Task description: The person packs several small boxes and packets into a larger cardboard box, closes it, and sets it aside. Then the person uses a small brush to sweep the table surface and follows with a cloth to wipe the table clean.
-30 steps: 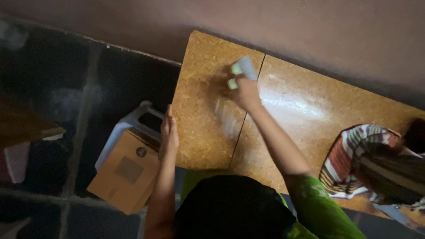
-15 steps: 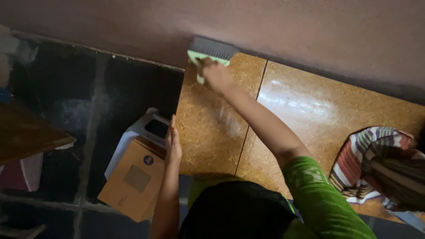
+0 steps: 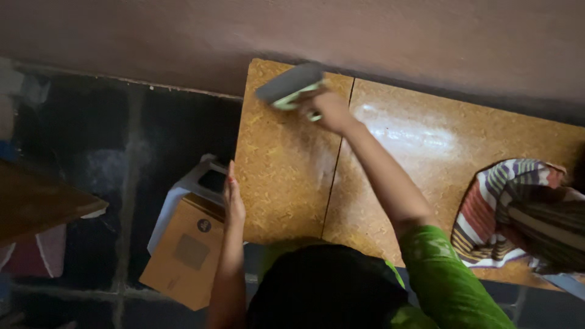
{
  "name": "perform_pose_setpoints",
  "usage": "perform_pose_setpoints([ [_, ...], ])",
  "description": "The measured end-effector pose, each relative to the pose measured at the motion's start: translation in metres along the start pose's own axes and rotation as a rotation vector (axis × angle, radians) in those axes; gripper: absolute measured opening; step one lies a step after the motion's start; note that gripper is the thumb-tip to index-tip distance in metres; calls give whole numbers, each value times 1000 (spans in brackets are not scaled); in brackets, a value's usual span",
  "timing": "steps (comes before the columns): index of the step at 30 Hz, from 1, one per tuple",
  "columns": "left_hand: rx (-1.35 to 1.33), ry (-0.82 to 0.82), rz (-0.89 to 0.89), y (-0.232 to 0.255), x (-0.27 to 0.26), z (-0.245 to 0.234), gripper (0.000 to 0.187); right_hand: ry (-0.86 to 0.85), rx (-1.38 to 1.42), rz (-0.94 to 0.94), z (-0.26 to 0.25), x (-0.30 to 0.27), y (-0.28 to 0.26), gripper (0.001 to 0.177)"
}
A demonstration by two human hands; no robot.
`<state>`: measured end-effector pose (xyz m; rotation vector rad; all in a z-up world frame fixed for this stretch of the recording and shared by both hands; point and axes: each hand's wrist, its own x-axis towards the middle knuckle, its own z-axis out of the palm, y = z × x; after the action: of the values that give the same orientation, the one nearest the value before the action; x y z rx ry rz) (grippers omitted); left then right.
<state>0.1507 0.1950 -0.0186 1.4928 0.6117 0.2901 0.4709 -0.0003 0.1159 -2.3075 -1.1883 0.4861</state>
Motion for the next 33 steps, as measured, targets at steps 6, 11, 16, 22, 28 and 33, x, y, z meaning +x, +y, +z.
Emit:
perform_pose_setpoints([
  [6, -53, 6, -45, 12, -1, 5, 65, 394, 42, 143, -21, -118, 100, 35],
  [11, -43, -8, -40, 13, 0, 4, 67, 435, -294, 697, -37, -185, 102, 10],
  [16, 14, -25, 6, 12, -1, 4, 67, 489, -303, 507, -6, -127, 98, 27],
  [22, -8, -29, -35, 6, 2, 2, 66, 144, -177, 270, 76, 20, 26, 8],
  [28, 84, 11, -10, -7, 2, -1, 65, -347, -20, 45, 112, 41, -89, 21],
  [33, 44, 21, -43, 1, 2, 1, 63, -43, -89, -399, 100, 0, -67, 21],
])
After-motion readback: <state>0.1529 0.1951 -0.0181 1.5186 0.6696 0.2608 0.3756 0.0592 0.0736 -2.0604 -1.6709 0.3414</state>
